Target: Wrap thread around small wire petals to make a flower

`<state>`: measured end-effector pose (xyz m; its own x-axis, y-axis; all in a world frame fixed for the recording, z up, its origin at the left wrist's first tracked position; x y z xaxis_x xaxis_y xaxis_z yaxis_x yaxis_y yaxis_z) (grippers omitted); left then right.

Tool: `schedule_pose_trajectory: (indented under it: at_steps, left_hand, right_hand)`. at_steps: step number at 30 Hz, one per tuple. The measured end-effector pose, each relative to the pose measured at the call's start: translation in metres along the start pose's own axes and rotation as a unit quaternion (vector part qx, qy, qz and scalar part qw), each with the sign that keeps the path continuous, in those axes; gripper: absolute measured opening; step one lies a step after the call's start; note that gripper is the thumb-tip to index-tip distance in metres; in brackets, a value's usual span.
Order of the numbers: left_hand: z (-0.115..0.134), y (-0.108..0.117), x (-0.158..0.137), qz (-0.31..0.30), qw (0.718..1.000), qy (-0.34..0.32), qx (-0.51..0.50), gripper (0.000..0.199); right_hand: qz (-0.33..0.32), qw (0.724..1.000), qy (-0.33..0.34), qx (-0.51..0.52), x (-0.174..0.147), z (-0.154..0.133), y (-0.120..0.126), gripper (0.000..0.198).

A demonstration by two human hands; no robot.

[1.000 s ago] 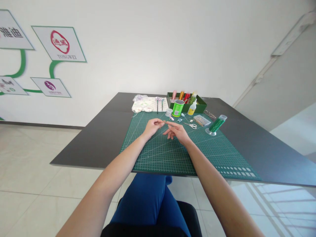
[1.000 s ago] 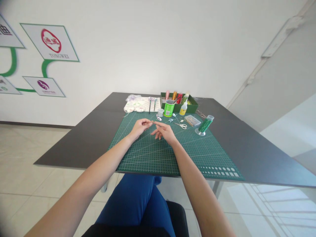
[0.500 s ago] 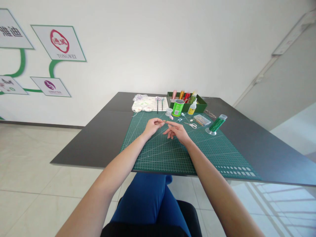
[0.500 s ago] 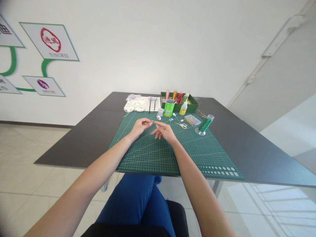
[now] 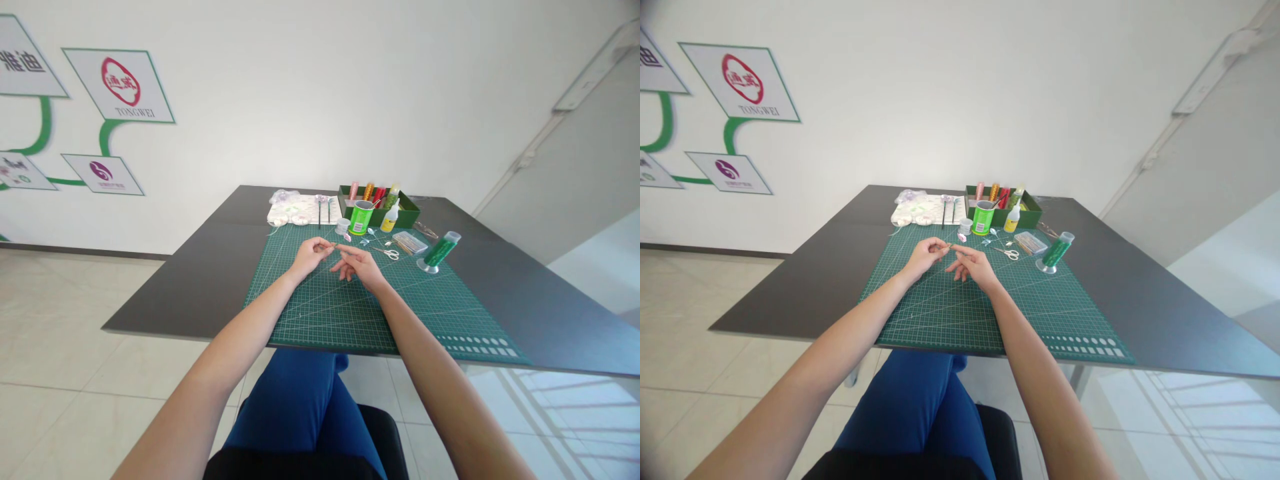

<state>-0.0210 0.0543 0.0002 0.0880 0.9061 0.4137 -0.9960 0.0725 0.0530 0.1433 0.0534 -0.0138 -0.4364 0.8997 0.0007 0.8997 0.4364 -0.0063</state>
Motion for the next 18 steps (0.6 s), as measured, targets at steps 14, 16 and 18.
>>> schedule_pose_trajectory:
  at_steps: [14,16,18]
  left_hand:
    - [-0.0014,-0.001,0.0013,-0.002,0.999,0.022,-0.028,0.02]
    - [-0.0013,-0.0008,0.0013,-0.002,1.0,0.017,-0.024,0.018]
    - [-0.001,-0.0008,0.0012,-0.003,1.0,0.013,-0.021,0.017]
  right_hand:
    - [0.01,1.0,0.0,-0.002,-0.0008,-0.0027,0.0014,0.071]
    - [0.009,1.0,0.0,-0.005,-0.0008,-0.0025,0.0015,0.07]
    - [0.009,1.0,0.001,-0.007,-0.001,-0.0024,0.0017,0.07]
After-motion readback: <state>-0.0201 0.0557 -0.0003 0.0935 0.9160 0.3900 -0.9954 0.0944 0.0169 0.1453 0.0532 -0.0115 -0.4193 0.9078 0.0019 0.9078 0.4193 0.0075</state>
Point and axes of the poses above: each hand's wrist, its own x-axis towards the middle knuckle, its own y-axis out of the back of the hand, z = x × y, the point moved 4 cm from there along x, towards the middle knuckle, and after that the axes turned 8 degrees about -y, right-handed, at the moved point
